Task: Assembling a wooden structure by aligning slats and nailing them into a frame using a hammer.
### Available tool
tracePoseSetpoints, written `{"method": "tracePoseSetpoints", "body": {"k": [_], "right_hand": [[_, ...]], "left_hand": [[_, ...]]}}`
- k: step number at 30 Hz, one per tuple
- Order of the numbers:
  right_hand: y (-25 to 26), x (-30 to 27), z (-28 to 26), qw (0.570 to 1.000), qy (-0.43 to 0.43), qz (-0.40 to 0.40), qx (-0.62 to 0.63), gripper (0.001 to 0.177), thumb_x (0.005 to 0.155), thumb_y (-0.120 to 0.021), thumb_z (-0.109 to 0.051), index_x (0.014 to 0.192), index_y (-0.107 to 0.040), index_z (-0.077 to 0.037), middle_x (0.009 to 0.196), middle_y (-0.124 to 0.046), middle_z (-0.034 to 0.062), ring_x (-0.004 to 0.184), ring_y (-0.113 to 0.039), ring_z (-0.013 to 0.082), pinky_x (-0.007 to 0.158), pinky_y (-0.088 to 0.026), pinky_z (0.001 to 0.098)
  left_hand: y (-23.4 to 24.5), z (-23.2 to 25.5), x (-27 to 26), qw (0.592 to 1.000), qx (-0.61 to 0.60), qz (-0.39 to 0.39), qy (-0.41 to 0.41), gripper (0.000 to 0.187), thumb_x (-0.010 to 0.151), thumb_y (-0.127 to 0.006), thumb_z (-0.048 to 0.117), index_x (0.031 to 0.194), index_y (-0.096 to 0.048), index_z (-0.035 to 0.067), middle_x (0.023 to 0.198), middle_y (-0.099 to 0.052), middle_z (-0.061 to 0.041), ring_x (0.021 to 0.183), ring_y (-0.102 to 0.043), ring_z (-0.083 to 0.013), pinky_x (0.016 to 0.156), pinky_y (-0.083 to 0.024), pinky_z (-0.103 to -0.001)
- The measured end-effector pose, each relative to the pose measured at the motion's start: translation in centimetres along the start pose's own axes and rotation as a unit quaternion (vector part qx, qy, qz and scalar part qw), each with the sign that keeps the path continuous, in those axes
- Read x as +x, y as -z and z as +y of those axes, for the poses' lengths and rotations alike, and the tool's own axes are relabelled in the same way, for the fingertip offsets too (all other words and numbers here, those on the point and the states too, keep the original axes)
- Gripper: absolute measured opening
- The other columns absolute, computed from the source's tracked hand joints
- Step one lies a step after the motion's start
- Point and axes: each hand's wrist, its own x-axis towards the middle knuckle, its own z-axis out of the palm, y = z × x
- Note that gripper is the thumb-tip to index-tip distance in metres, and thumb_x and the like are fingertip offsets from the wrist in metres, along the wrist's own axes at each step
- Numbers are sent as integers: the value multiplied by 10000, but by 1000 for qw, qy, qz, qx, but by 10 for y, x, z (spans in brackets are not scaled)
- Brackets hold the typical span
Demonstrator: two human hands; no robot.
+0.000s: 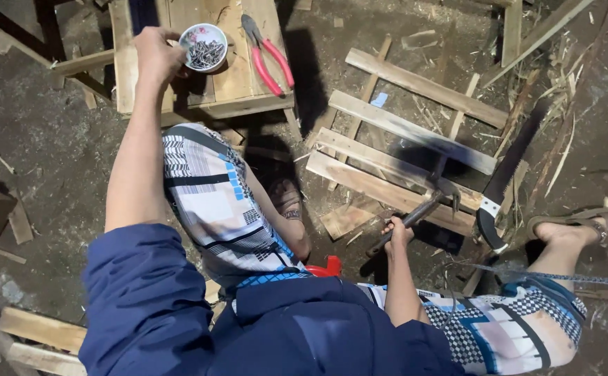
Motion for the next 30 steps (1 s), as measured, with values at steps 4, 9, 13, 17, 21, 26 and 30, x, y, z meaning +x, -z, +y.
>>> {"method": "tracePoseSetpoints", "body": {"k": [4, 9, 13, 17, 21, 26, 30], "right_hand": [[0, 0, -1, 1000, -3, 9, -15, 142, 889, -678, -129, 821, -558, -91, 566, -526, 4, 431, -471, 119, 401, -426, 276], [-1, -4, -4, 1000, 8, 4, -19, 142, 895, -680, -134, 855, -559, -71, 574, -520, 4, 434, -467, 110, 412, -431, 263], [2, 2, 0, 1000, 14, -10, -14, 127, 903, -674, -132, 881, -561, -79, 579, -523, 1, 437, -472, 107, 408, -428, 259], [4, 7, 4, 1000, 3, 1, -19, 126, 895, -678, -146, 877, -575, -76, 582, -528, 2, 446, -476, 109, 421, -430, 261], [6, 12, 7, 1000, 8, 5, -20, 149, 902, -686, -145, 885, -551, -83, 581, -526, 4, 446, -479, 115, 418, -431, 273], [2, 7, 2, 1000, 5, 10, -20, 120, 901, -676, -130, 875, -573, -75, 580, -530, 7, 440, -478, 119, 405, -426, 268], [0, 2, 0, 1000, -7, 21, -15, 133, 900, -680, -122, 856, -558, -90, 571, -527, 3, 436, -473, 114, 402, -418, 272]], "left_hand": [[8, -32, 17, 997, 5, 66, -49, 241, 803, -628, -152, 1017, -736, -133, 884, -743, -253, 468, -740, -205, 388, -678, -171], [17, -43, 11, 990, 26, 115, -77, 228, 801, -686, -101, 1019, -752, -118, 801, -749, -212, 460, -708, -172, 351, -609, -212], [19, -10, -13, 929, 183, 229, -225, 295, 865, -771, -2, 1141, -700, -77, 1048, -632, -231, 890, -668, -341, 792, -581, -439], [18, 9, -12, 893, 296, 173, -290, 88, 904, -823, 128, 943, -805, 51, 1024, -599, -155, 921, -533, -285, 761, -539, -391], [4, -12, 12, 895, 316, 118, -292, 136, 853, -842, 152, 983, -846, 113, 970, -569, -166, 879, -488, -326, 707, -453, -438], [-5, -13, 19, 885, 350, 111, -285, 246, 765, -884, 209, 1002, -855, 148, 909, -602, -172, 832, -493, -329, 687, -457, -432], [-22, -27, 39, 888, 410, 99, -184, 198, 747, -810, 198, 872, -813, 44, 909, -666, -208, 846, -501, -352, 768, -425, -538]]}}
